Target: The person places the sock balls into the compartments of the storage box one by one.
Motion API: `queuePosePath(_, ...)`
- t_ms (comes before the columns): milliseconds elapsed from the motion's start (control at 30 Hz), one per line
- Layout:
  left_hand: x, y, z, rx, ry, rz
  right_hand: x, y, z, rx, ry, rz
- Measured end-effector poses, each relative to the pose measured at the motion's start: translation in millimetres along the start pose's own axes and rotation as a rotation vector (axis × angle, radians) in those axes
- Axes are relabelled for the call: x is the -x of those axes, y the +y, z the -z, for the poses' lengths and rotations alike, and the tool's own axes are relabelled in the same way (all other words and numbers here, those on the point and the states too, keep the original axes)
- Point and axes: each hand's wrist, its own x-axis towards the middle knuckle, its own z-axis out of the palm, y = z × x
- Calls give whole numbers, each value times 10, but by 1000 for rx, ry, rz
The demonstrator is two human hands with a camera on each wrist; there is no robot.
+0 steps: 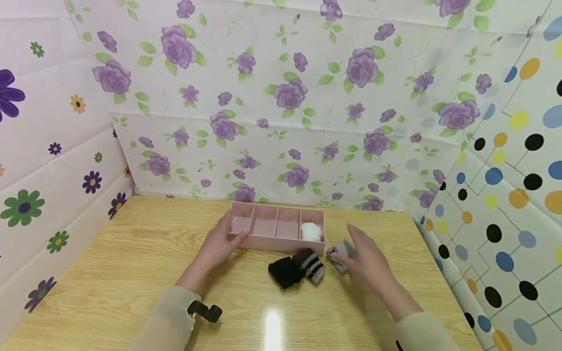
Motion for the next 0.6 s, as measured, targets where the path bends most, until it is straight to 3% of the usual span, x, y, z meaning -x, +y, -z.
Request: queuePosePath(600, 1, -6, -8, 1, -3, 9, 125, 169, -138, 33, -30, -23)
